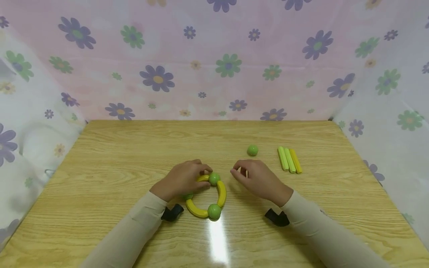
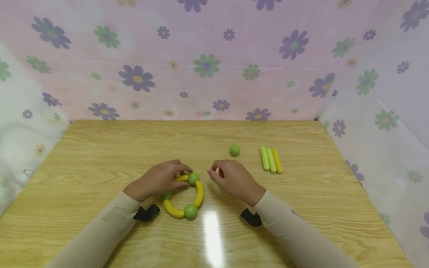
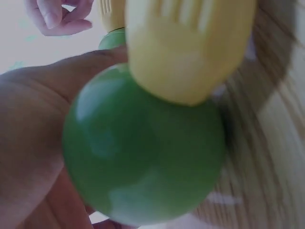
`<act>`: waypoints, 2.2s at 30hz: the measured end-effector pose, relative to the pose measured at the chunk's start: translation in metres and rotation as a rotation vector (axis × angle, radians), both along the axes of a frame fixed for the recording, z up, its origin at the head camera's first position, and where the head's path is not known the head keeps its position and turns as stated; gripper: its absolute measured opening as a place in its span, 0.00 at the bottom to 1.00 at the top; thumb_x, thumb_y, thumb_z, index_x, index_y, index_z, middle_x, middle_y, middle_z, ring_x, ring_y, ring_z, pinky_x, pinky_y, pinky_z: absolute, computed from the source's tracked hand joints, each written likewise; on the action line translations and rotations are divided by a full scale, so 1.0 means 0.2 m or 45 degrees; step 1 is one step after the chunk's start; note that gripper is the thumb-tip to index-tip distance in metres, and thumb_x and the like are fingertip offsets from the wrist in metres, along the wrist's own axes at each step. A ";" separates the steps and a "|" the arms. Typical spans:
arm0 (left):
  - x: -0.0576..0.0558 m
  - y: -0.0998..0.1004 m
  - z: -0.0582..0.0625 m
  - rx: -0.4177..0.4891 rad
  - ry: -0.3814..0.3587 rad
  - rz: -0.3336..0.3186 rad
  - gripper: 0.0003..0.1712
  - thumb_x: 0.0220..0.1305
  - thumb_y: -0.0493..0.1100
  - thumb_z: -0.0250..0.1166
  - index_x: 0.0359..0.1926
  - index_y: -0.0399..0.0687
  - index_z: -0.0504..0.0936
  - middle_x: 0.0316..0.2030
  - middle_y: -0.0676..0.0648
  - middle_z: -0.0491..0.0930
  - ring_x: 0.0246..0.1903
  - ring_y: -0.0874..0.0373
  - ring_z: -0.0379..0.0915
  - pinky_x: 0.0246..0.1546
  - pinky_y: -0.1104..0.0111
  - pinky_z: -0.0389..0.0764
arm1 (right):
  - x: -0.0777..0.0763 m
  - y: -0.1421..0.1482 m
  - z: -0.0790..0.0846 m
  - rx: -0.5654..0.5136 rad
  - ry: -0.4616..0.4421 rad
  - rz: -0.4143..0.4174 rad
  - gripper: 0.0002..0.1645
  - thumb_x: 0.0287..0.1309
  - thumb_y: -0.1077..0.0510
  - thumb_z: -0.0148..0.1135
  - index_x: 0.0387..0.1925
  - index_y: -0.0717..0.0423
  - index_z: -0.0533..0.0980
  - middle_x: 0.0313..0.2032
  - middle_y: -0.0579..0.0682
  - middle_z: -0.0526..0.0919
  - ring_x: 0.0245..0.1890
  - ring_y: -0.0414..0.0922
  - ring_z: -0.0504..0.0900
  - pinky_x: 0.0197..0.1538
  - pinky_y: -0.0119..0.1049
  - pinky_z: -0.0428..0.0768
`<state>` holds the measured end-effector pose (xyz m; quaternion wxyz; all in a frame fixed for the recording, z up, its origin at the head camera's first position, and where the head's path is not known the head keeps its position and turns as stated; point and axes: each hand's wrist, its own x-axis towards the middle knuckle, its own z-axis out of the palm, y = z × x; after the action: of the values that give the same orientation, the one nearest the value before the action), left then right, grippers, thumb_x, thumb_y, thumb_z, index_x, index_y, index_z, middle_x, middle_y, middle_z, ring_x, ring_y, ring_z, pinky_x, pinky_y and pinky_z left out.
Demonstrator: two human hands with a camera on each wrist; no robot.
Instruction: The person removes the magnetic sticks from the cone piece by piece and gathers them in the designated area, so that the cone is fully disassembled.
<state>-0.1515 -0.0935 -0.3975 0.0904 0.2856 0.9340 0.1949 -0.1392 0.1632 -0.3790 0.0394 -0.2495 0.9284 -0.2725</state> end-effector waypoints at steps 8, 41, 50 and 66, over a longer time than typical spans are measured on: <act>0.00 0.00 -0.01 0.038 0.049 -0.138 0.29 0.66 0.57 0.67 0.67 0.62 0.76 0.47 0.52 0.80 0.36 0.63 0.71 0.37 0.69 0.75 | 0.04 -0.12 -0.05 0.117 -0.251 0.077 0.24 0.69 0.38 0.57 0.22 0.46 0.78 0.17 0.38 0.74 0.17 0.34 0.69 0.23 0.29 0.68; 0.03 0.05 -0.02 0.076 -0.076 -0.160 0.21 0.67 0.56 0.66 0.60 0.62 0.81 0.37 0.59 0.78 0.35 0.65 0.72 0.37 0.70 0.75 | -0.01 -0.08 -0.12 0.138 -0.297 0.173 0.24 0.66 0.42 0.61 0.16 0.44 0.69 0.15 0.36 0.65 0.16 0.33 0.63 0.23 0.27 0.62; -0.02 0.06 -0.01 0.149 -0.139 -0.138 0.19 0.67 0.53 0.67 0.58 0.60 0.81 0.39 0.60 0.79 0.37 0.64 0.73 0.41 0.69 0.76 | -0.03 -0.05 -0.10 0.144 -0.261 0.140 0.23 0.69 0.45 0.58 0.17 0.45 0.71 0.15 0.37 0.67 0.17 0.34 0.65 0.24 0.28 0.64; -0.02 0.04 -0.01 0.069 -0.104 0.096 0.18 0.68 0.55 0.66 0.54 0.56 0.79 0.36 0.58 0.79 0.34 0.64 0.73 0.38 0.67 0.75 | -0.06 -0.02 -0.13 0.002 -0.391 -0.024 0.21 0.70 0.44 0.58 0.23 0.51 0.72 0.17 0.42 0.69 0.17 0.38 0.68 0.23 0.31 0.68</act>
<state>-0.1551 -0.0860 -0.3996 0.1135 0.2444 0.9340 0.2348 -0.1520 0.1591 -0.4055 0.1784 -0.1961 0.9140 -0.3070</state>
